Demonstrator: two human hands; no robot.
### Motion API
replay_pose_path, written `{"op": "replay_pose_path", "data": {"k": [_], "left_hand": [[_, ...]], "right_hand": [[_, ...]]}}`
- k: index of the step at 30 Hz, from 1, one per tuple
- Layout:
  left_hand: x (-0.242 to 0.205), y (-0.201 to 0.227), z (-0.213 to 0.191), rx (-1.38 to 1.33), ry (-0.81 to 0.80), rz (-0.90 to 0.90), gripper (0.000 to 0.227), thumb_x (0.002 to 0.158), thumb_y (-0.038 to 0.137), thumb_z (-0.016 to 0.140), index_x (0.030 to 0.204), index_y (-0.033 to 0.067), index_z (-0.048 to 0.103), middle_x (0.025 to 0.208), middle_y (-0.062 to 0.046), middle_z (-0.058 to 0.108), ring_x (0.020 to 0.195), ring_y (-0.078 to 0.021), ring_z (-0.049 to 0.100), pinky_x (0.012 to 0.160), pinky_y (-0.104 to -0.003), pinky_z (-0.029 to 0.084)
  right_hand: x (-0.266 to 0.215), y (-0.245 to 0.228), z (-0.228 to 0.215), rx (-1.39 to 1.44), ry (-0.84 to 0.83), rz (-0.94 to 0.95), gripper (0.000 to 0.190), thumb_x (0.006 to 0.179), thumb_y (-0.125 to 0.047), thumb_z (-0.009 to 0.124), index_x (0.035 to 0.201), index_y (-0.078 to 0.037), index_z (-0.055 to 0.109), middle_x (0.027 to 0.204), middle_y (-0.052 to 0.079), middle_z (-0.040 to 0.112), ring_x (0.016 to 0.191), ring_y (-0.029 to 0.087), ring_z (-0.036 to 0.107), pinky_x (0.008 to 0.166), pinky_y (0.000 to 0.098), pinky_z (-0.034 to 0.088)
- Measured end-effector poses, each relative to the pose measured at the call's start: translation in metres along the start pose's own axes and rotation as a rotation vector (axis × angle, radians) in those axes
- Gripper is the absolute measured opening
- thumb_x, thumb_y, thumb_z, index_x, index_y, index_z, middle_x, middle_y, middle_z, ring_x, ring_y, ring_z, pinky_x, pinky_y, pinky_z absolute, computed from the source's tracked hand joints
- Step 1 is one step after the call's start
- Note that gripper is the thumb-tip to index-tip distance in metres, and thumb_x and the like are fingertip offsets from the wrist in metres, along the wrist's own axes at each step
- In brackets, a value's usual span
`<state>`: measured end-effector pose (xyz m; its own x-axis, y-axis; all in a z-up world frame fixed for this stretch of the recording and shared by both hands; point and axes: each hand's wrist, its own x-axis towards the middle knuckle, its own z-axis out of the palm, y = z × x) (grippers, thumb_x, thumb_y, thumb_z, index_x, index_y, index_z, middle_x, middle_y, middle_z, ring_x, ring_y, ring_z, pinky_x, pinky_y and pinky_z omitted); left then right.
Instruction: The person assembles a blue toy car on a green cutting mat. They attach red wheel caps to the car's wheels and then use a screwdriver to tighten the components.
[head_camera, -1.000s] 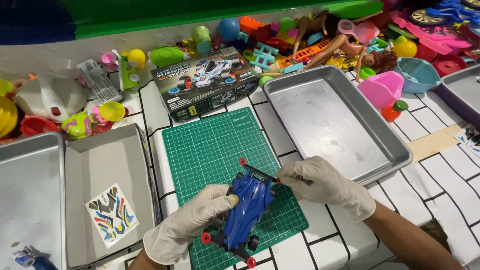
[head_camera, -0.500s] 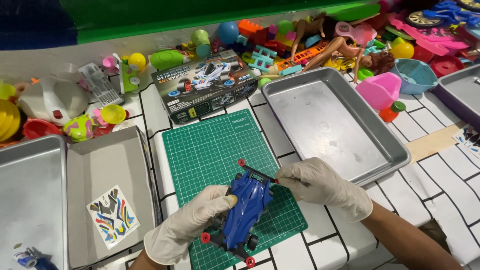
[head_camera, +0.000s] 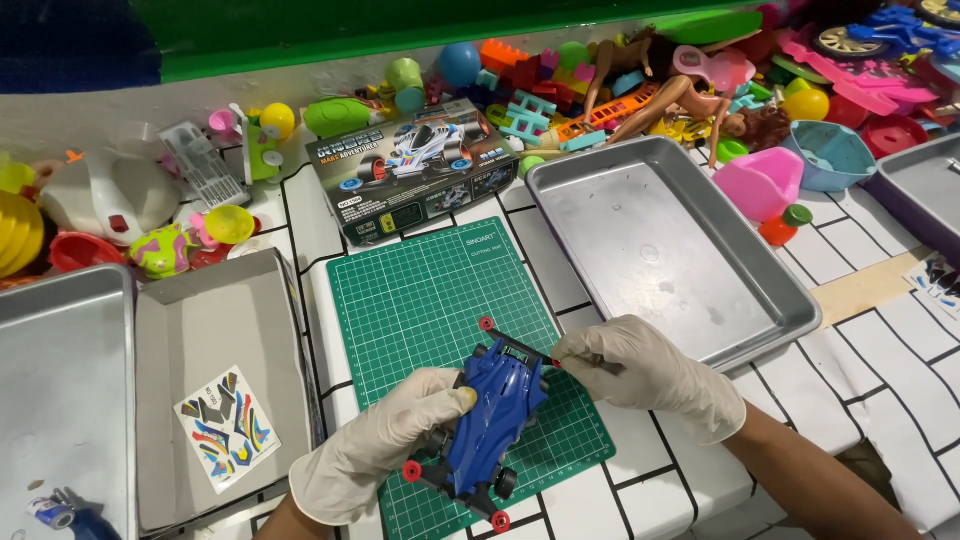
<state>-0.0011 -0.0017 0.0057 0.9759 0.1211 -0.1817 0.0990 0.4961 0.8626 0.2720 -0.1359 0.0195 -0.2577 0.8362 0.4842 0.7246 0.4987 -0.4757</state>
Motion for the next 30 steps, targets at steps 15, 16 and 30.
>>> {"op": "replay_pose_path", "data": {"k": [15,16,30], "left_hand": [[0.0,-0.001,-0.001,0.012,0.008,-0.011,0.039,0.092,0.044,0.066,0.09,0.0053,0.064,0.09,-0.014,0.076,0.079,-0.0289,0.077,0.072,-0.037,0.065],[0.0,-0.001,-0.001,0.005,0.014,-0.026,0.042,0.091,0.045,0.066,0.093,0.0033,0.066,0.092,-0.015,0.076,0.08,-0.0297,0.077,0.074,-0.039,0.065],[0.001,-0.005,-0.004,0.044,0.014,-0.014,0.043,0.091,0.048,0.066,0.09,0.0051,0.065,0.085,-0.01,0.073,0.071,-0.0227,0.073,0.061,-0.03,0.059]], "right_hand": [[-0.002,-0.001,-0.001,-0.04,-0.059,0.164,0.014,0.089,-0.006,0.064,0.085,-0.018,0.069,0.049,-0.011,0.054,0.037,0.006,0.047,0.036,0.0209,0.044],[-0.003,0.001,-0.001,-0.064,-0.066,0.149,0.014,0.088,-0.006,0.063,0.088,-0.019,0.068,0.05,-0.011,0.053,0.038,0.007,0.047,0.038,0.0223,0.045],[-0.003,-0.002,0.0,0.048,-0.026,0.196,0.012,0.084,-0.004,0.068,0.088,-0.015,0.069,0.068,-0.008,0.07,0.044,0.007,0.048,0.039,0.0207,0.042]]}}
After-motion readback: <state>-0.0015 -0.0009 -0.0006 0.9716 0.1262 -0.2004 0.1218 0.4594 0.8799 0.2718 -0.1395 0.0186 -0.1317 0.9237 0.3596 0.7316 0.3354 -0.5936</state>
